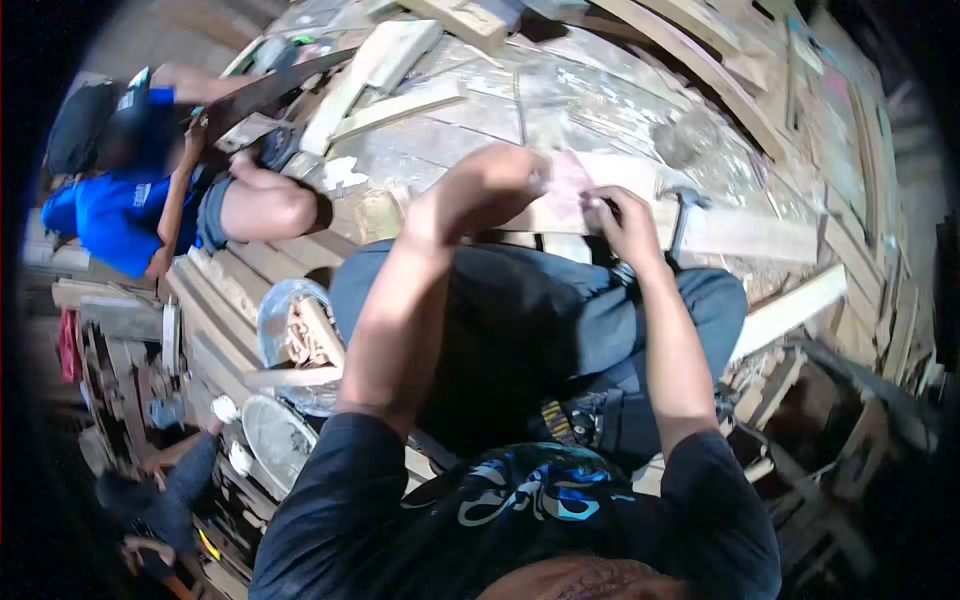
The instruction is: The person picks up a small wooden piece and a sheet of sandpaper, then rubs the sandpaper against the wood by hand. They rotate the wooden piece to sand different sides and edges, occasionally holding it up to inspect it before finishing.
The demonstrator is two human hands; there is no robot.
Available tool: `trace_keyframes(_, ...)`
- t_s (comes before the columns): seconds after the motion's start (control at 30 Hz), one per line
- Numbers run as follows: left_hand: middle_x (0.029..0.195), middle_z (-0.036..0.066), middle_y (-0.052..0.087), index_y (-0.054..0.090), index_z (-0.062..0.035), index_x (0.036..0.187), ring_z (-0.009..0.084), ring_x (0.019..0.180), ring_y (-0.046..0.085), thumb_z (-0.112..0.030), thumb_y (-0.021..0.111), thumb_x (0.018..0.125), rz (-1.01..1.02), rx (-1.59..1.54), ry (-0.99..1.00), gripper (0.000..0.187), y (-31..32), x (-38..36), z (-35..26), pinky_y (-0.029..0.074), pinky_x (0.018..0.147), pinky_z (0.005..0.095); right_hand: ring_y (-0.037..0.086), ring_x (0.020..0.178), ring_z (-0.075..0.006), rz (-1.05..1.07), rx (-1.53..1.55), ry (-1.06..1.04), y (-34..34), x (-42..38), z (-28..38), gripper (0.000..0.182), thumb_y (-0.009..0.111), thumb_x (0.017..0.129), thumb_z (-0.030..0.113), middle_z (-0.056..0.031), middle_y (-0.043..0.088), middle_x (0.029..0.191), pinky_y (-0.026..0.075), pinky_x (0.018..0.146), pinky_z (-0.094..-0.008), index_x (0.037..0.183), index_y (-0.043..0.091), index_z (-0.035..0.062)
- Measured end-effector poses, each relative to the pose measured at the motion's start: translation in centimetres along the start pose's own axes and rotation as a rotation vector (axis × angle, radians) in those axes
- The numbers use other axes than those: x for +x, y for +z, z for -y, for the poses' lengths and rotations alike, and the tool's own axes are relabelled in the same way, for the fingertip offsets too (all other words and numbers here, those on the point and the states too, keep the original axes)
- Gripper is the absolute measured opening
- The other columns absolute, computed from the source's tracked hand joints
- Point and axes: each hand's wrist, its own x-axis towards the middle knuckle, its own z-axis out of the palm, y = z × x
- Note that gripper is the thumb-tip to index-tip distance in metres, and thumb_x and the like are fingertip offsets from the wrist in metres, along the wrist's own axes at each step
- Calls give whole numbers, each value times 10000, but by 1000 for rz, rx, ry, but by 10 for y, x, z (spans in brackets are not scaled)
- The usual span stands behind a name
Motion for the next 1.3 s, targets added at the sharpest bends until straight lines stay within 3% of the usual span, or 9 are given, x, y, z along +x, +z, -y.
trace_keyframes(0.07, 910, 210, 672, 655, -50, 1043, 394, 875, 642, -217, 667, 860, 235, -40, -37, 249, 17, 2, 3, 504, 746, 425, 664, 893, -363, 14, 52, 106, 3, -1, -9, 179, 608, 866, 69, -213, 680, 934, 510, 806, -386, 1017, 662, -10)
trace_keyframes(0.17, 979, 209, 678, 663, -51, 1010, 394, 937, 649, -147, 629, 840, 279, 28, -288, 198, 9, 17, -16, 521, 787, 444, 665, 909, -366, 2, 75, 77, 3, -1, -14, 179, 601, 860, 65, -217, 683, 943, 511, 818, -384, 1007, 668, -14)
trace_keyframes(0.27, 956, 214, 680, 653, -72, 1069, 396, 922, 641, -264, 669, 857, 177, 41, -310, 286, 15, 23, -9, 501, 798, 443, 666, 924, -362, -26, 74, 48, 4, -3, -12, 171, 596, 857, 54, -210, 688, 951, 511, 830, -378, 994, 670, -16)
trace_keyframes(0.4, 987, 217, 686, 680, -69, 1030, 391, 945, 646, -201, 651, 827, 305, 61, -454, 244, 29, 28, 2, 506, 810, 433, 667, 921, -355, -4, 70, 48, 3, -4, -9, 152, 581, 872, 62, -205, 689, 945, 511, 828, -380, 964, 664, -27)
trace_keyframes(0.8, 939, 221, 691, 699, -45, 985, 398, 918, 656, -161, 613, 754, 334, 145, -378, 272, 57, 22, 15, 509, 800, 442, 662, 861, -349, 30, 16, 32, 7, -14, 3, 137, 590, 870, 63, -187, 681, 891, 504, 782, -388, 962, 669, -1)
trace_keyframes(0.93, 947, 218, 690, 694, -38, 1001, 379, 934, 660, -129, 620, 743, 333, 90, -259, 283, 54, 21, 5, 510, 808, 441, 556, 1155, -357, 67, -370, -279, 25, -20, 24, 322, 618, 862, 121, -190, 586, 1240, 438, 981, -428, 1165, 615, 11)
trace_keyframes(0.97, 952, 219, 689, 694, -34, 1001, 379, 944, 659, -121, 622, 755, 300, 106, -254, 270, 53, 23, 5, 509, 815, 441, 419, 1315, -369, 205, -444, -214, 29, -21, 17, 464, 642, 853, 171, -195, 471, 1388, 327, 1108, -458, 1278, 554, 7)
trace_keyframes(1.1, 965, 225, 686, 693, -18, 989, 388, 966, 652, -96, 602, 805, 119, 62, -298, 219, 51, 18, -1, 502, 839, 452, 371, 1363, -367, 276, -487, -221, 36, -24, -4, 607, 686, 825, 232, -209, 440, 1426, 240, 1156, -494, 1366, 498, 28)
trace_keyframes(1.3, 957, 241, 685, 689, 9, 957, 391, 961, 664, -72, 625, 789, 60, 109, -294, 197, 49, 24, -20, 526, 837, 443, 439, 1277, -382, 294, -414, -180, 31, -20, 4, 456, 698, 807, 194, -198, 510, 1337, 297, 1093, -505, 1222, 599, 34)
